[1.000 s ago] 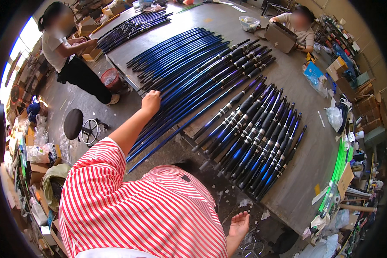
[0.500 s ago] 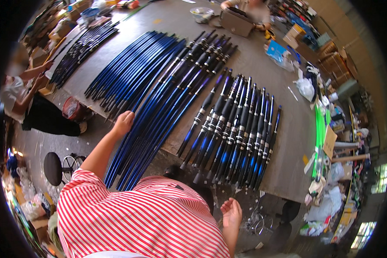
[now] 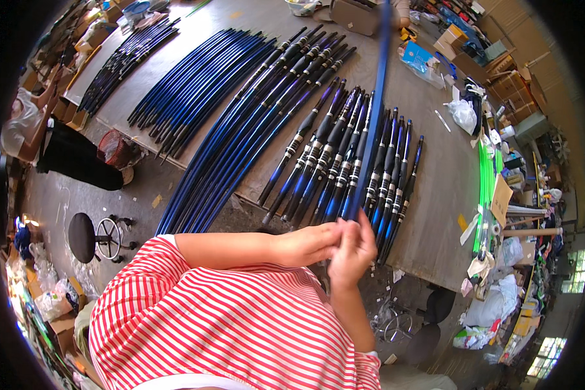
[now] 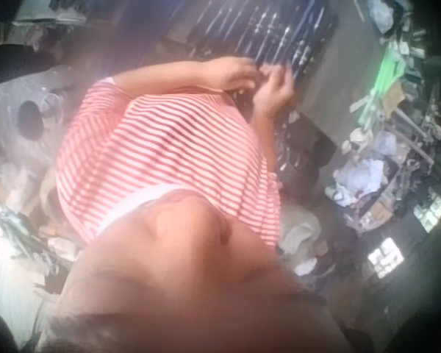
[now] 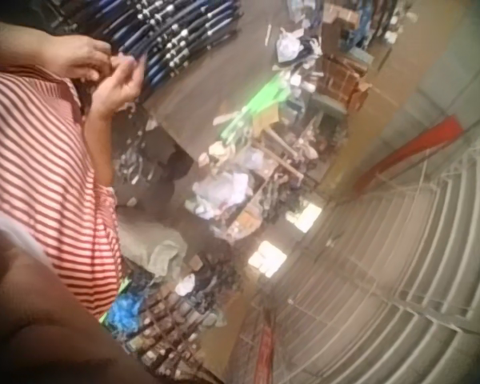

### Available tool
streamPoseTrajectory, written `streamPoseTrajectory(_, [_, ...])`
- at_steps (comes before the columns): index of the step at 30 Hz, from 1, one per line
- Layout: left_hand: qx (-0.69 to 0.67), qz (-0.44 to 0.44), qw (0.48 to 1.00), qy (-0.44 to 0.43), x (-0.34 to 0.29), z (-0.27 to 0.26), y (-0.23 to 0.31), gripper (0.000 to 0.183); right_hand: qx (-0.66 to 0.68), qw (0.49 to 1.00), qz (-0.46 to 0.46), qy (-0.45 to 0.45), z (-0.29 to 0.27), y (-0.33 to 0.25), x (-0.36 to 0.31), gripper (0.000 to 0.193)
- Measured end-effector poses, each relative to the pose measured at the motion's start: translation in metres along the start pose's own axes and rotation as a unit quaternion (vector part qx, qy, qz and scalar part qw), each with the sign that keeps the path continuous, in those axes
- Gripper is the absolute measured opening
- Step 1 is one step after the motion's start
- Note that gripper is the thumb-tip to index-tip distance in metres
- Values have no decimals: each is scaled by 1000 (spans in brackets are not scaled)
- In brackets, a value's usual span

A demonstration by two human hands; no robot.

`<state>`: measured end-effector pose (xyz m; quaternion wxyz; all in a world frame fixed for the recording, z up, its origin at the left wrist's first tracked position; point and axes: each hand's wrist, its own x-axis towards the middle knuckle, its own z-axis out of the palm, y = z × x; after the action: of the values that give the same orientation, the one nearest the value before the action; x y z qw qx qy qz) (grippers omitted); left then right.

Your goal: The person picks up several fishing rods from a table, holding them together to check their length and sorting them into groups.

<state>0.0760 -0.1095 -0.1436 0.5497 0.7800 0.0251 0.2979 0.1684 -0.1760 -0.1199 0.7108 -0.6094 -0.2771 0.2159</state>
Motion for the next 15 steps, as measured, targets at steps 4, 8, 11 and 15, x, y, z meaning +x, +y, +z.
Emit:
streamPoseTrajectory(4, [338,-271,899,61,-14,-32,-17,22,-54,992,-104,35,-78,13,0,32])
streamPoseTrajectory(8, [479,-460,740,108,-64,-65,-93,43,8,996,-72,47,-170,40,-7,25])
streamPoseTrajectory(11, [407,-498,756,125,-78,-65,-113,36,43,991,55,114,-206,49,-27,37])
streamPoseTrajectory(15, [261,-434,829,239,-95,-73,-135,31,-73,983,90,143,-244,62,-47,37])
